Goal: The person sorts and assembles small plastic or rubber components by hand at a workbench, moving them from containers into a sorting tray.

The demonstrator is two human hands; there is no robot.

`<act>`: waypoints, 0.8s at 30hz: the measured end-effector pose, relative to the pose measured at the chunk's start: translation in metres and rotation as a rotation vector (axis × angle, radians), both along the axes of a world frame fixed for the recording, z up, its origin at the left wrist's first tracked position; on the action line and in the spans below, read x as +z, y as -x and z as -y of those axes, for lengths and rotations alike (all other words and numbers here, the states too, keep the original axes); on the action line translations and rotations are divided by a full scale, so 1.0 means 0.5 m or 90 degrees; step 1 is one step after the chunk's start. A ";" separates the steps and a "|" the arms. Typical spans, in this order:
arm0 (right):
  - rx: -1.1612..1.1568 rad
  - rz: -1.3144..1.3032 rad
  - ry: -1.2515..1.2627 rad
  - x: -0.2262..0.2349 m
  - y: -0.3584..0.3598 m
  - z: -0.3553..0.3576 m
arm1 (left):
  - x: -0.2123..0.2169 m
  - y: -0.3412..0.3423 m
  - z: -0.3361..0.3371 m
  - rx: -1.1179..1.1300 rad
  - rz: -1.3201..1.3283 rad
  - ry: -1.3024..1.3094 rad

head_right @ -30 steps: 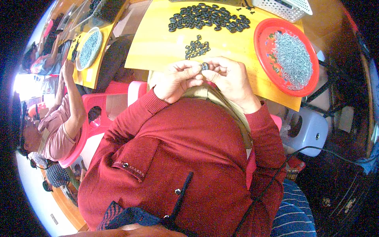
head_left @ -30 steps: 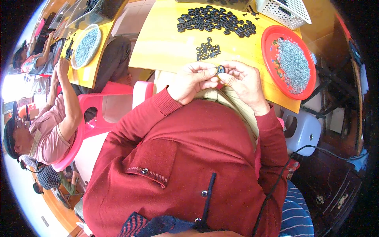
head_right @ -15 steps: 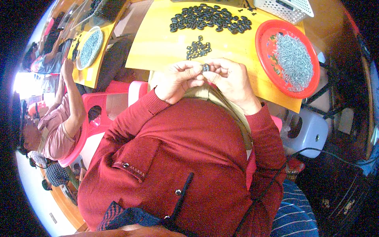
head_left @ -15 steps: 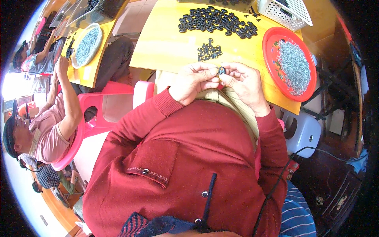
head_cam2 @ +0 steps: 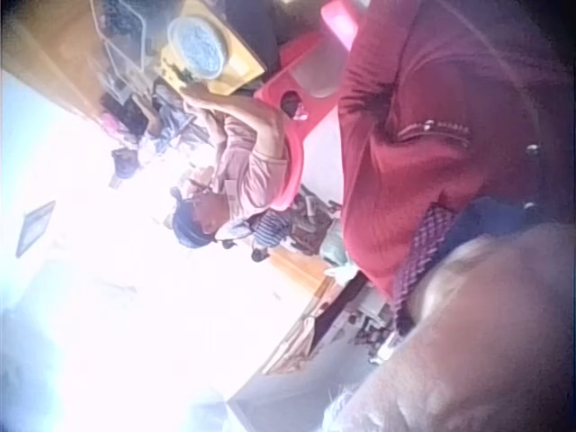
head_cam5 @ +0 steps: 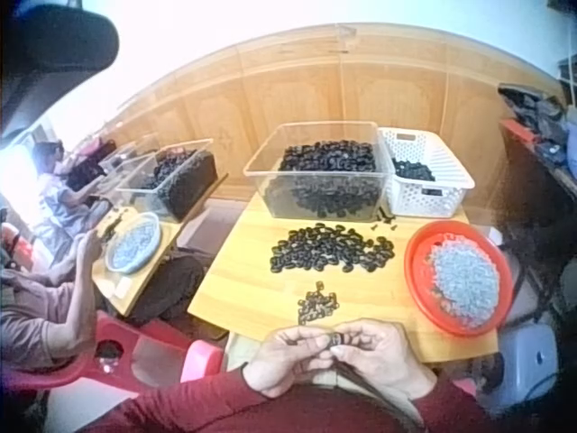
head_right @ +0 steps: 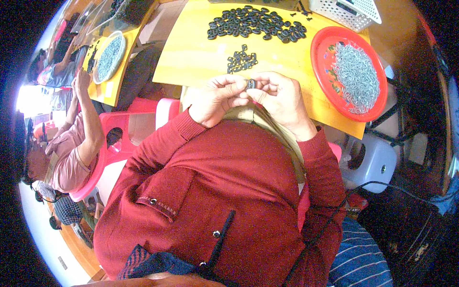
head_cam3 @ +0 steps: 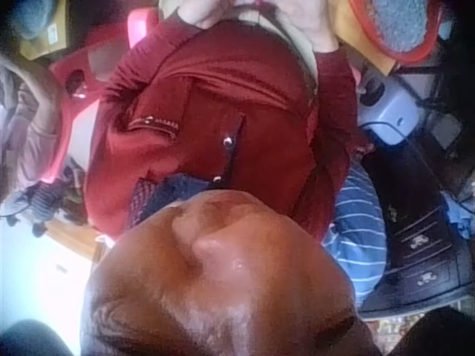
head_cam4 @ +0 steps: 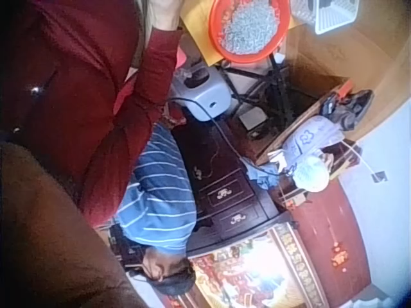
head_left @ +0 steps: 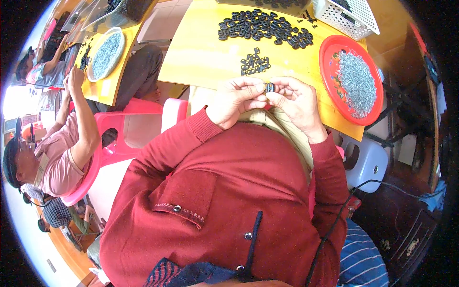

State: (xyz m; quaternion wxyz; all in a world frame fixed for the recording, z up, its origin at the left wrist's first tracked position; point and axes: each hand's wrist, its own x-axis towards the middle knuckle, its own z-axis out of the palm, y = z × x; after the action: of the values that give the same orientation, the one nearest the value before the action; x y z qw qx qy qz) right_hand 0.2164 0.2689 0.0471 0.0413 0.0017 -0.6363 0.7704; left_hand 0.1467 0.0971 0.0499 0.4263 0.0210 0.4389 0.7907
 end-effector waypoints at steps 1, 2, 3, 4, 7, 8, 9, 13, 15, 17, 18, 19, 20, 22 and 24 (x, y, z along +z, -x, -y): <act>0.002 0.000 0.003 0.000 0.000 0.000 | -0.002 0.000 0.000 -0.001 0.002 0.000; 0.003 0.001 0.006 -0.001 0.000 0.000 | -0.003 0.000 0.000 -0.002 0.004 -0.001; 0.003 0.001 0.006 -0.002 0.000 -0.001 | -0.003 0.000 0.000 -0.002 0.004 -0.002; 0.004 0.001 0.004 -0.005 0.000 -0.003 | -0.003 0.000 0.000 -0.004 0.003 0.001; 0.005 0.003 0.000 -0.004 0.001 -0.003 | -0.003 0.001 0.000 -0.005 0.004 0.007; 0.004 0.006 -0.004 -0.003 0.001 -0.003 | -0.004 0.000 0.000 -0.005 0.006 0.010; 0.004 0.006 -0.004 -0.003 0.001 -0.003 | -0.004 0.000 0.000 -0.004 0.007 0.009; 0.002 0.013 0.004 -0.004 0.000 -0.004 | -0.001 -0.001 -0.001 -0.008 0.002 0.011; 0.002 0.013 0.003 -0.005 -0.001 -0.005 | -0.001 -0.001 -0.001 -0.009 0.002 0.015; 0.012 0.014 0.007 -0.007 0.000 -0.007 | -0.001 0.000 -0.001 -0.016 -0.005 0.024; 0.012 0.014 0.008 -0.007 0.000 -0.008 | -0.001 0.000 -0.001 -0.016 -0.005 0.024; 0.015 0.011 0.005 -0.007 0.000 -0.009 | 0.001 0.000 -0.001 -0.018 -0.006 0.024; 0.017 0.007 0.001 -0.008 0.000 -0.009 | 0.002 0.000 -0.001 -0.021 -0.008 0.024; 0.019 0.008 0.001 -0.008 0.000 -0.010 | 0.003 -0.001 -0.001 -0.024 -0.007 0.019; 0.021 0.008 0.001 -0.008 -0.001 -0.010 | 0.005 -0.003 -0.002 -0.027 -0.006 0.013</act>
State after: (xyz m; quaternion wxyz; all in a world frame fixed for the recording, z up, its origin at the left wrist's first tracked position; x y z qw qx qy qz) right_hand 0.2169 0.2740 0.0434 0.0243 0.0072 -0.6355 0.7716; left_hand 0.1480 0.0981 0.0526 0.4411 0.0294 0.4483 0.7769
